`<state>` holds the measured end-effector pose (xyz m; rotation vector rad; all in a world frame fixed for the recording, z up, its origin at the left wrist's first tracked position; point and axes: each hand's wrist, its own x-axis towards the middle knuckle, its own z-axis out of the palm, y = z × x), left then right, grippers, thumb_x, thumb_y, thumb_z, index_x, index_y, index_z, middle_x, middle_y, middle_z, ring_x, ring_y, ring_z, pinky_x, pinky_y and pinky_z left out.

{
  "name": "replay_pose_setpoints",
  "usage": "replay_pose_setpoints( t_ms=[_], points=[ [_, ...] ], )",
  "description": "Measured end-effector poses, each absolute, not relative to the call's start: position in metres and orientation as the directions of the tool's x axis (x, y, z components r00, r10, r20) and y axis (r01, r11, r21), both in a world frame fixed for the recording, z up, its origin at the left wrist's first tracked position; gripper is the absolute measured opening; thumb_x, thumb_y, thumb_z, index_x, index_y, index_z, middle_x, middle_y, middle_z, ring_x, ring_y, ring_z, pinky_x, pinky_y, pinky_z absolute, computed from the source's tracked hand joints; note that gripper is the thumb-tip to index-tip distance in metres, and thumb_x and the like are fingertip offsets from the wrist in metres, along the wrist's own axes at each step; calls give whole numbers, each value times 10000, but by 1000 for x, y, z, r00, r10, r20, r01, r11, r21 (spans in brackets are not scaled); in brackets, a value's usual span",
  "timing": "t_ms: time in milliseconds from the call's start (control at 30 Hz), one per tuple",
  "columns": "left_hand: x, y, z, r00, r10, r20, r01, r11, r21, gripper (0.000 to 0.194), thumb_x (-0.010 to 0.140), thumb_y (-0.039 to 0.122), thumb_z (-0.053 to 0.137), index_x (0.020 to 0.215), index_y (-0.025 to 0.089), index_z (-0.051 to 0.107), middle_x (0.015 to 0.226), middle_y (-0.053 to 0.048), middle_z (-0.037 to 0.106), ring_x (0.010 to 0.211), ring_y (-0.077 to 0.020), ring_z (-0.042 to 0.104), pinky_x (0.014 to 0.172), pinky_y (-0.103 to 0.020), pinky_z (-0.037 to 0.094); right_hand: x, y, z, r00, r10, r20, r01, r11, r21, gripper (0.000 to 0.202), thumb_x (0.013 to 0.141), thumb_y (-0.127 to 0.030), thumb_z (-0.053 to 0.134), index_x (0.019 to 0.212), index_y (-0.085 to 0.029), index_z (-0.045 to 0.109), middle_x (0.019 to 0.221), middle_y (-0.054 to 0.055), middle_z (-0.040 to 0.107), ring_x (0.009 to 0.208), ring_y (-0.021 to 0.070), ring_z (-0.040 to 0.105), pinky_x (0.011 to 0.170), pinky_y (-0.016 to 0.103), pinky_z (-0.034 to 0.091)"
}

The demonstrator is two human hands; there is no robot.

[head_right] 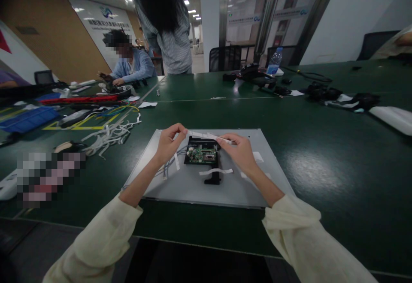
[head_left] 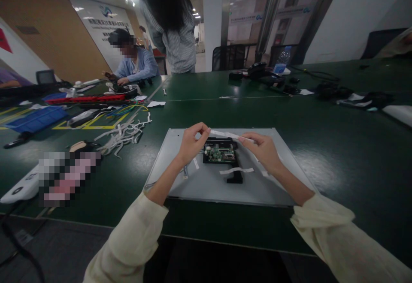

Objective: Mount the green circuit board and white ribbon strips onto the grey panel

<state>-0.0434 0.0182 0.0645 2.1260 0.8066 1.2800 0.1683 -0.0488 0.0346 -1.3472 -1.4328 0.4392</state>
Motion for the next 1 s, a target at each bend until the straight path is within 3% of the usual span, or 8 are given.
replay_pose_setpoints(
  t_ms=[233, 467, 767, 1000],
  points=[
    [-43, 21, 61, 361, 745, 561, 207, -651, 731, 279, 843, 330, 481, 613, 173, 458, 581, 33, 432, 581, -100, 407, 575, -225, 330, 168, -49, 36, 269, 883, 385, 475, 226, -850, 319, 710, -448, 632, 753, -140, 699, 677, 41, 637, 627, 175, 559, 592, 273, 409],
    [-43, 28, 55, 347, 780, 522, 109, -586, 803, 283, 845, 363, 480, 634, 173, 475, 587, 30, 455, 581, -99, 429, 589, -227, 350, 168, -49, 35, 220, 907, 359, 373, 262, -890, 298, 733, -420, 608, 770, -135, 691, 702, 44, 636, 627, 167, 558, 579, 264, 410],
    [-46, 29, 59, 375, 786, 493, 130, -571, 811, 385, 870, 431, 410, 593, 175, 489, 588, 10, 493, 606, -112, 479, 646, -242, 380, 170, -47, 29, 234, 877, 420, 437, 291, -851, 295, 736, -432, 608, 781, -153, 692, 818, 60, 658, 783, 211, 595, 674, 296, 453],
    [-44, 32, 53, 347, 793, 501, 135, -571, 810, 328, 812, 409, 523, 589, 172, 481, 551, 37, 471, 542, -91, 429, 567, -219, 356, 170, -48, 29, 227, 880, 418, 496, 265, -827, 298, 741, -432, 603, 781, -151, 695, 811, 61, 661, 769, 210, 602, 677, 300, 459]
  ],
)
